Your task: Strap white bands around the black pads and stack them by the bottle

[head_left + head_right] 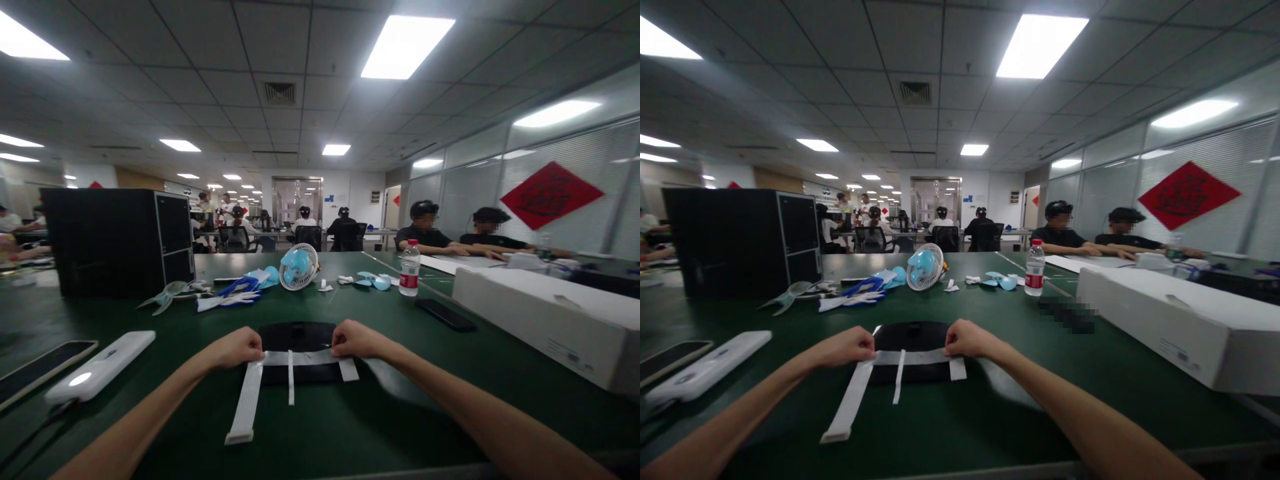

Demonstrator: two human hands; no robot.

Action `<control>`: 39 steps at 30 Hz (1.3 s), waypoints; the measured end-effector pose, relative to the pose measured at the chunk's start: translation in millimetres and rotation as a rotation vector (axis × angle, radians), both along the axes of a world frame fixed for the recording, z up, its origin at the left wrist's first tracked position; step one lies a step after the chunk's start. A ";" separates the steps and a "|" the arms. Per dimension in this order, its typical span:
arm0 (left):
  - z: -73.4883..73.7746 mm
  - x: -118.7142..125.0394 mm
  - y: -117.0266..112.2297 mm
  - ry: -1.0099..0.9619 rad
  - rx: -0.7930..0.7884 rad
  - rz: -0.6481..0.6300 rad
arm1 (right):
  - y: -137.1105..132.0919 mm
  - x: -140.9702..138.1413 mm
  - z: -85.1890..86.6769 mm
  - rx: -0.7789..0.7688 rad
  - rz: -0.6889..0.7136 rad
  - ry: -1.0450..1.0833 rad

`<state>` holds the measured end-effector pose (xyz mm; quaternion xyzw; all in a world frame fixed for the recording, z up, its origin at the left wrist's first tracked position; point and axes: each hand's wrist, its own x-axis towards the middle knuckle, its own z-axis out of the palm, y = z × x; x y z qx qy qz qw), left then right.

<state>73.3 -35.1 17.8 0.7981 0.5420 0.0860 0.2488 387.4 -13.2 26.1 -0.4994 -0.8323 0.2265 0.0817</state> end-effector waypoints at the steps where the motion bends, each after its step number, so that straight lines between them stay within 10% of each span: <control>1: -1.2 0.1 0.4 0.008 0.006 0.005 | -1.7 -0.5 1.0 0.021 0.000 -0.015; 11: -4.5 3.3 -4.0 0.074 0.089 0.046 | -15.7 -6.6 7.7 0.118 -0.009 -0.093; 21: -8.4 22.0 -16.0 0.030 0.285 -0.311 | -30.1 -14.3 15.0 0.107 0.043 -0.094; 30: -11.9 23.4 -10.1 0.016 0.324 -0.324 | -55.3 -52.1 -5.2 0.398 0.454 -0.015; 39: -8.4 24.4 -13.9 0.016 0.308 -0.319 | -65.7 -59.5 -10.5 0.434 0.492 -0.056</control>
